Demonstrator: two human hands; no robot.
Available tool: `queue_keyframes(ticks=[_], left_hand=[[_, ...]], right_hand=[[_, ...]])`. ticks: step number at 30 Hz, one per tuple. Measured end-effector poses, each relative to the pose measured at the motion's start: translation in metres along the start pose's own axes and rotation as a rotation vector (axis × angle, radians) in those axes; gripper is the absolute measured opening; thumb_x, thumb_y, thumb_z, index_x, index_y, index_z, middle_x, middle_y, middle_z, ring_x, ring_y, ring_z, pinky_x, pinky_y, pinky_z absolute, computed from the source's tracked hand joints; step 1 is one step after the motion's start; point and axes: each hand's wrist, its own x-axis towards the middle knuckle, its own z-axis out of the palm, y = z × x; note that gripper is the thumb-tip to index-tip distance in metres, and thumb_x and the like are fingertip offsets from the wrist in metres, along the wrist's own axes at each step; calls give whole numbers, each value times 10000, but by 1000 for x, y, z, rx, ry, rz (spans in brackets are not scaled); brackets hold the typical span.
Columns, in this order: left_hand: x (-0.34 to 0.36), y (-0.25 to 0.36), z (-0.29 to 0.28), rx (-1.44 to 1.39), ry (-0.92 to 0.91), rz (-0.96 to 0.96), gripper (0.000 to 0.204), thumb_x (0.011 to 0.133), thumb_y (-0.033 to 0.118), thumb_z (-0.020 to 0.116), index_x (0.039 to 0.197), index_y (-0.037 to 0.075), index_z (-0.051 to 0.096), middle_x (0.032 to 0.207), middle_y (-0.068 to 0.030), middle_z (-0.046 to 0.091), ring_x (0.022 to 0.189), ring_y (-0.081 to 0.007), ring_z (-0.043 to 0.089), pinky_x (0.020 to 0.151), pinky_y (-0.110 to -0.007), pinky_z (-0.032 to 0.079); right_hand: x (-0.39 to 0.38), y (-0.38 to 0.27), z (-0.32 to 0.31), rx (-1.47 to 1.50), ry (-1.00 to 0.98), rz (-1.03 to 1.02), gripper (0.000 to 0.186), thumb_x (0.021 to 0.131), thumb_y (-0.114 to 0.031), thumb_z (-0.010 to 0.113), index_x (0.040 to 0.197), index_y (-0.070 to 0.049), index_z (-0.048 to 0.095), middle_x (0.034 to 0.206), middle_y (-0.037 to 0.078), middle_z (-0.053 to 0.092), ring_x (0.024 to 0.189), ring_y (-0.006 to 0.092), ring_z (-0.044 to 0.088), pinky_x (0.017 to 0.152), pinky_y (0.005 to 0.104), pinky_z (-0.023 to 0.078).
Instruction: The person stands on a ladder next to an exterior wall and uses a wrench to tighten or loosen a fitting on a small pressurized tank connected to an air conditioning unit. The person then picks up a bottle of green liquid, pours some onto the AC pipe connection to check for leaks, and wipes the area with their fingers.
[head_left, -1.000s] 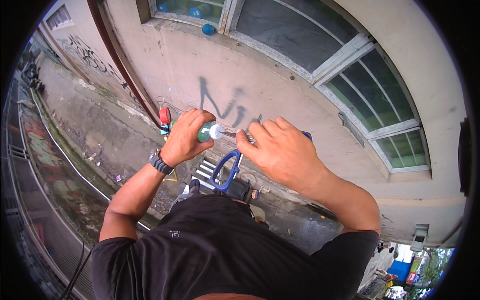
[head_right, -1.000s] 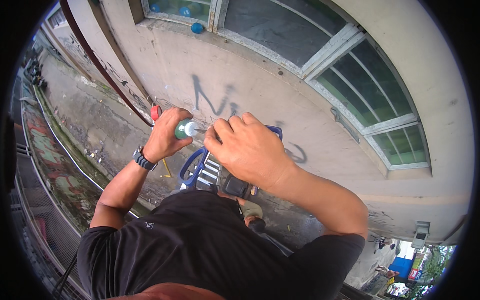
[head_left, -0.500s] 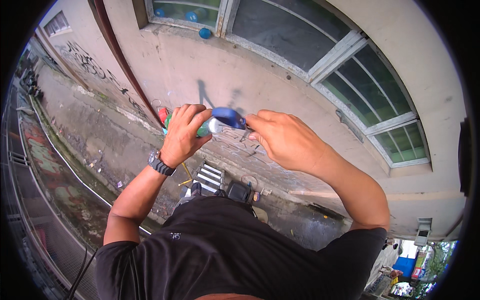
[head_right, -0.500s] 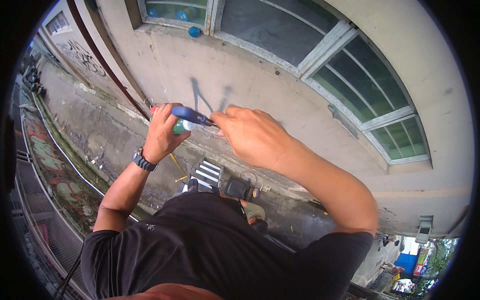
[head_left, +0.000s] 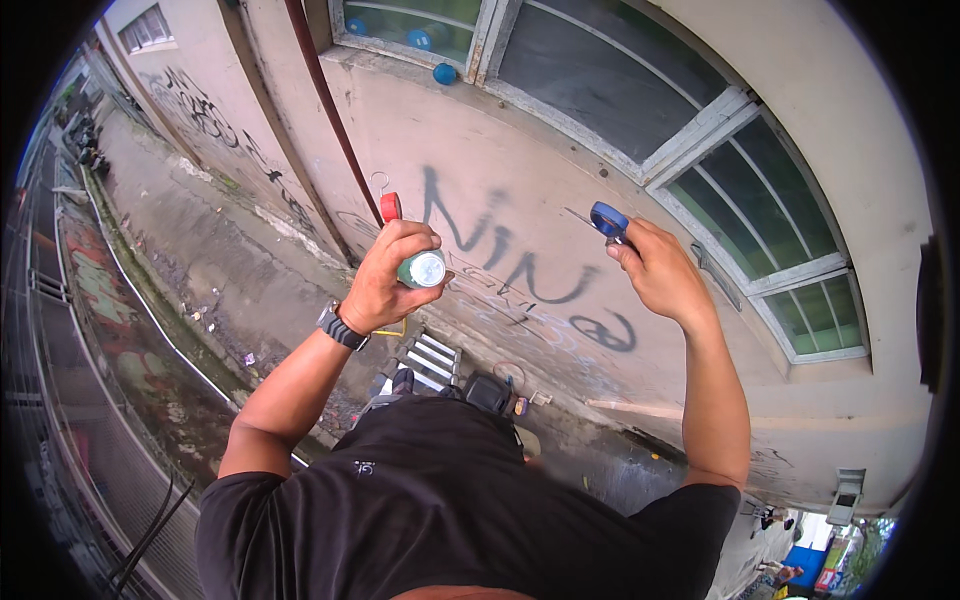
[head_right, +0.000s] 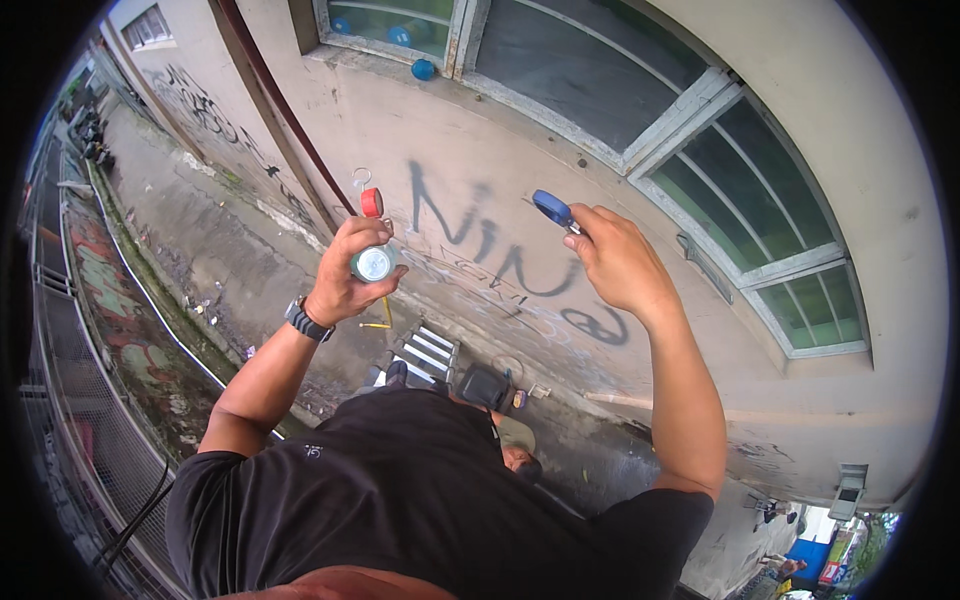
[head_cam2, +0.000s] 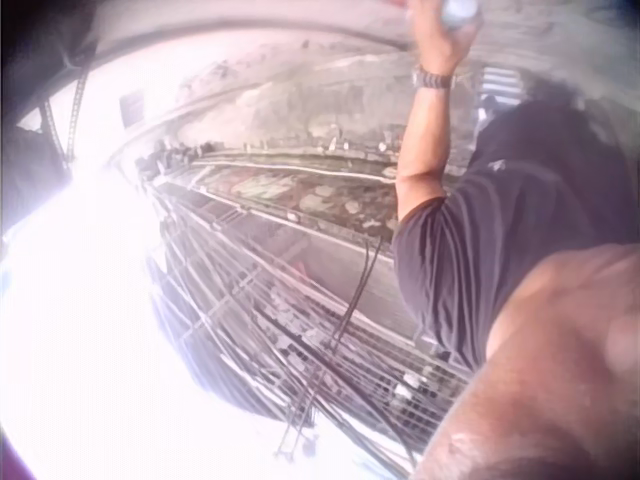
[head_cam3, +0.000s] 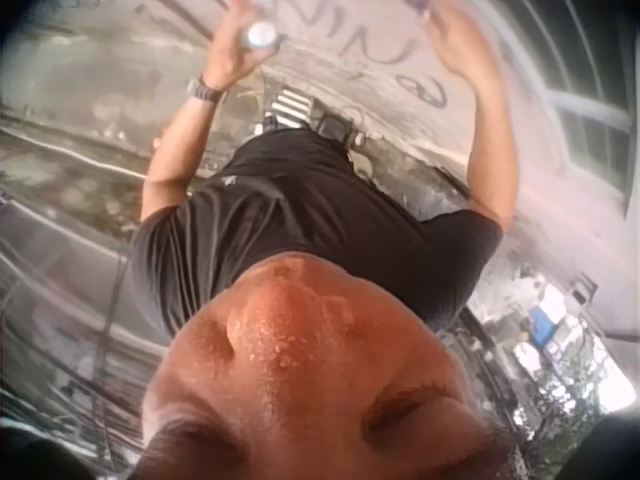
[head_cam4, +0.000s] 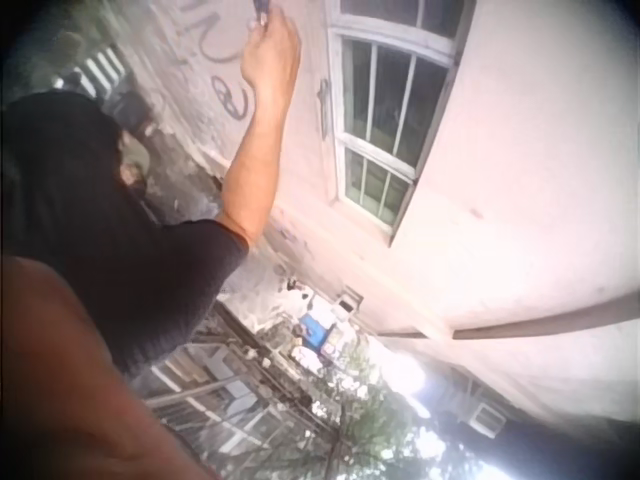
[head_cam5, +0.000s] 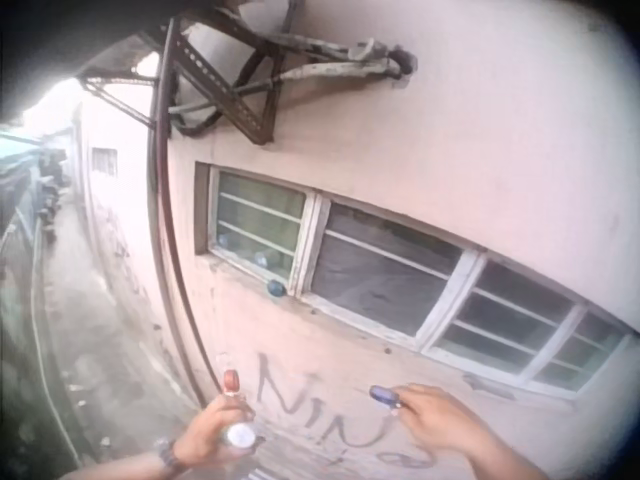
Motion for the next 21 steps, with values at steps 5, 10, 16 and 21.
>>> queue_keyframes(ticks=[5,10,16,21], left_hand=[[-1,-5,6,-73,3,-60,707,734,20,907,1328,103,532,1201,-139,640,1147,-319,637,998,-446,507],[-26,2,8,-143,64,-450,630,877,216,862,1364,47,500,1164,-92,658,1054,-192,662,942,-364,535],[-63,6,27,-254,-2,-630,599,872,246,879,1315,43,531,1109,-64,650,996,-168,633,907,-340,525],[-71,19,29,-206,-23,-686,587,871,229,876,1310,49,530,1109,-66,654,1012,-170,634,915,-334,523]], right_hand=[[3,92,51,64,123,173,303,1025,-166,631,1322,-107,624,1138,196,676,1112,396,648,951,480,499],[12,187,93,-114,338,312,319,1021,-146,631,1338,-123,604,1203,203,658,1127,411,649,957,498,516],[43,242,88,-189,409,541,350,1012,-123,632,1359,-145,599,1196,218,644,1191,416,630,968,513,521],[76,265,95,-142,337,531,463,967,28,540,1392,-148,595,1293,242,620,1260,419,612,1047,499,517]])
